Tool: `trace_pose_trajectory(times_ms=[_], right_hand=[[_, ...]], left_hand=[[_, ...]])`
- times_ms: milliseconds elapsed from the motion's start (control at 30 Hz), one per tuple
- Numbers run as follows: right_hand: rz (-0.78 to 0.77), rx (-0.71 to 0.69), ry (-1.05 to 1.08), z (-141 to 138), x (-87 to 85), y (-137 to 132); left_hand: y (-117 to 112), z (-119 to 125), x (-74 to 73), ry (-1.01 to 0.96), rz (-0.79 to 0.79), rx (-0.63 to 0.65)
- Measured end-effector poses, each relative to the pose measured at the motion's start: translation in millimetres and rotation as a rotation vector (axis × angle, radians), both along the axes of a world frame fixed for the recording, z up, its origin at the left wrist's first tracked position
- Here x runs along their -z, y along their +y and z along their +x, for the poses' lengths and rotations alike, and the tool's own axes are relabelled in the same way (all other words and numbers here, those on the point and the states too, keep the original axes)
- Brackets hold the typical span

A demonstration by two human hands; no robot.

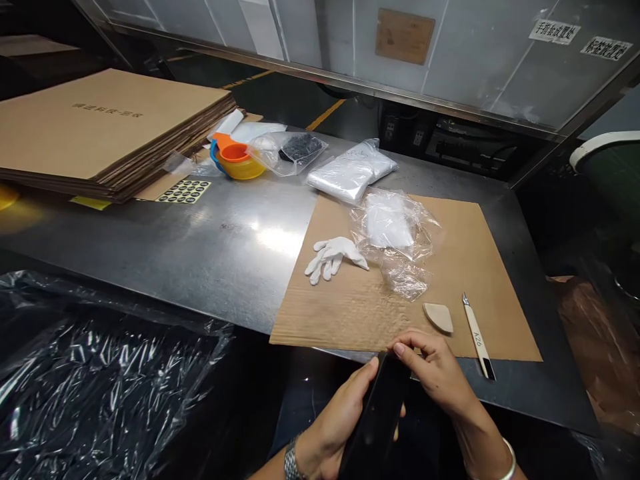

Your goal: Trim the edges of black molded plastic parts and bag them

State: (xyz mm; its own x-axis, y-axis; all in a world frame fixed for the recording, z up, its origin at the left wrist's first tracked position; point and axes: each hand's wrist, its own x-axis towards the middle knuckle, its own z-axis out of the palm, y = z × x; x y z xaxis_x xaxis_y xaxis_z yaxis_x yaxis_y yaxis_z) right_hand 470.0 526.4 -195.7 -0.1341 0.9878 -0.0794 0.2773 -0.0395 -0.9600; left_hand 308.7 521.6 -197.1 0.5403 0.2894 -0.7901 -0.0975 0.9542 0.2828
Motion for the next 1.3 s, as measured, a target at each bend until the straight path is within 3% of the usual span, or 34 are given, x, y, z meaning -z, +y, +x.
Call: trace_pose_trajectory(times_ms=[200, 367, 567, 667, 767, 900, 1067, 1167, 1300], right_hand=[[0.069, -0.027, -0.129, -9, 6.5, -26], [-0.031, 0.132, -0.255, -25, 19.6, -50], [-0.222, 0.236, -0.041, -24, 22.1, -36], [-0.244, 0.243, 0.047, -25, 24.6, -32], [-0.169, 0.251, 0.056, -36, 31.7, -39], [-0.085, 0.087, 0.101, -52, 36.3, -55], [-0.162, -0.057, 0.363, -44, 29.2, -57], [-0.23, -0.023, 0.401, -33, 26.7, -52], [-0.293, 0.16, 0.357, -23, 24.5, -42]], left_hand=[[5, -3, -0.3, -0.026, -0.075, -0.098], [2, 1, -2.5, -0.169, -0.011, -0.317], [-8, 0, 9.7, -0.001, 0.252, -0.221], [-5, -1, 10.8, 0.026, 0.225, -0.222], [3, -2, 7.6, -0.024, 0.192, -0.339], [14, -5, 4.2, -0.046, 0.148, -0.45], [25, -10, 5.2, -0.203, 0.014, -0.43], [30, -14, 4.7, -0.223, -0.044, -0.396], [33, -17, 2.6, -0.228, -0.006, -0.404]])
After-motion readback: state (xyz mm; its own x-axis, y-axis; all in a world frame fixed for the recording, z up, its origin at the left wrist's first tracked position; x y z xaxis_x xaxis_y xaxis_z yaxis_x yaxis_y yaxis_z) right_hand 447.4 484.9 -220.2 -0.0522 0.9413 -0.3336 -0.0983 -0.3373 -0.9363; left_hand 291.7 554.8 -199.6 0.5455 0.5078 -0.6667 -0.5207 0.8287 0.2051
